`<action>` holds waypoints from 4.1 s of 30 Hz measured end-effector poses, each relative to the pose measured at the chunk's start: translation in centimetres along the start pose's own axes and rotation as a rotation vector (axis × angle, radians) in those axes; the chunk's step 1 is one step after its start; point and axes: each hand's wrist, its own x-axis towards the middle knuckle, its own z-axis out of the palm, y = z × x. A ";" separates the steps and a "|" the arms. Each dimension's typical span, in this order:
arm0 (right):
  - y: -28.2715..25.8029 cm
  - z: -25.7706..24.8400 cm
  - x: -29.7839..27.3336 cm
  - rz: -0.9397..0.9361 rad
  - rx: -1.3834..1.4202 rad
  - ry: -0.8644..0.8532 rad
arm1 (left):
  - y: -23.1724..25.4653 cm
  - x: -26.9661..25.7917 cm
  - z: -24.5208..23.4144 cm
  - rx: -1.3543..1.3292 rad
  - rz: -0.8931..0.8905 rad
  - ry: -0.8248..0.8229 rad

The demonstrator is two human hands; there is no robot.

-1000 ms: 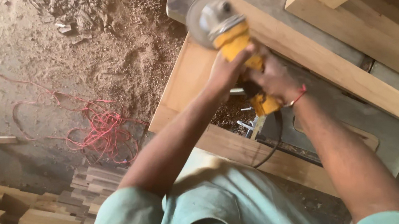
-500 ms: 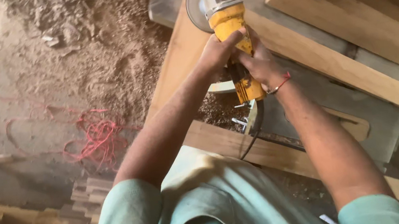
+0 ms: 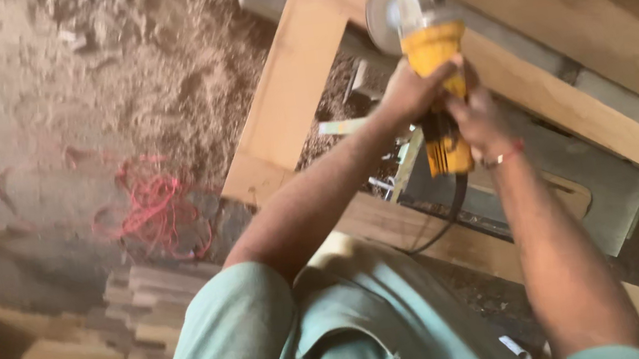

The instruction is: The person uses a yellow angle grinder to sand the edges and surfaces of a rectangular wooden frame. They move the tool along the frame's length and corners, generating sawdust, and occasionally reposition the frame on the workbench to access different sides.

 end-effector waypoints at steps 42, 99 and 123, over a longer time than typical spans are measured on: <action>-2.2 7.1 -9.5 -0.162 -0.592 -0.517 | -6.5 -17.2 -2.6 -0.348 0.317 0.316; -0.7 10.1 -13.7 -0.077 -0.668 -0.532 | -6.2 -24.1 -4.4 -0.356 0.112 0.317; -0.3 10.7 -7.1 -0.352 -0.606 -0.461 | -9.6 -27.7 -3.6 0.578 0.182 0.515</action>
